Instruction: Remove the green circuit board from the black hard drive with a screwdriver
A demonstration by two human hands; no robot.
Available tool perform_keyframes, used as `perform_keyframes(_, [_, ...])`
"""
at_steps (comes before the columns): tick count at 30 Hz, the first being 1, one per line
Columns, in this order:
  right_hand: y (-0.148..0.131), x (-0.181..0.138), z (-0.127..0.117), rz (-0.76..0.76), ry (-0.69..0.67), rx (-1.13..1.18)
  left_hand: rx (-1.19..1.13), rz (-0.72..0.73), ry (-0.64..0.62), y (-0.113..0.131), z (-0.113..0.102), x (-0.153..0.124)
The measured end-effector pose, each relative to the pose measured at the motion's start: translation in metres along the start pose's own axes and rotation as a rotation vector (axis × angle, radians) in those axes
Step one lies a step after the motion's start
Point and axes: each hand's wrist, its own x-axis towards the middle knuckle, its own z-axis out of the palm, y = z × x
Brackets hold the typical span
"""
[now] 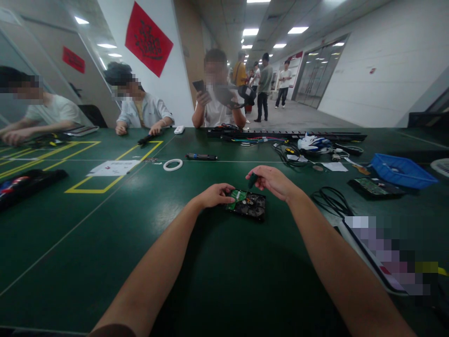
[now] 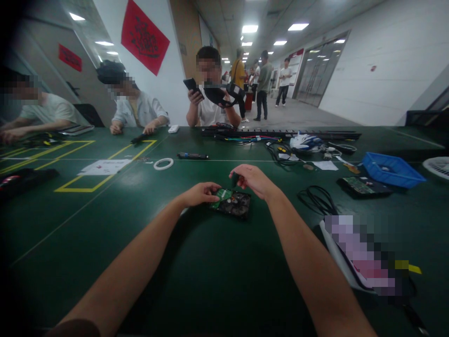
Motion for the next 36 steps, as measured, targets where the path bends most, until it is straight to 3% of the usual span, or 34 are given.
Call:
perform_keyframes(18, [-0.0008,-0.0026,0.0038,0.058,-0.112,0.105,0.059,0.003,0.012,-0.0028,0.0005,0.002])
perform_keyframes(24, [0.0037,0.0002,0.0041,0.069,-0.035,0.185,0.076,0.001,0.002,-0.0042,0.0008,0.0023])
perform_keyframes(36, [0.004,0.0021,-0.0027,0.027,-0.051,0.014,0.01,0.001,-0.022,-0.0039,0.0,0.0023])
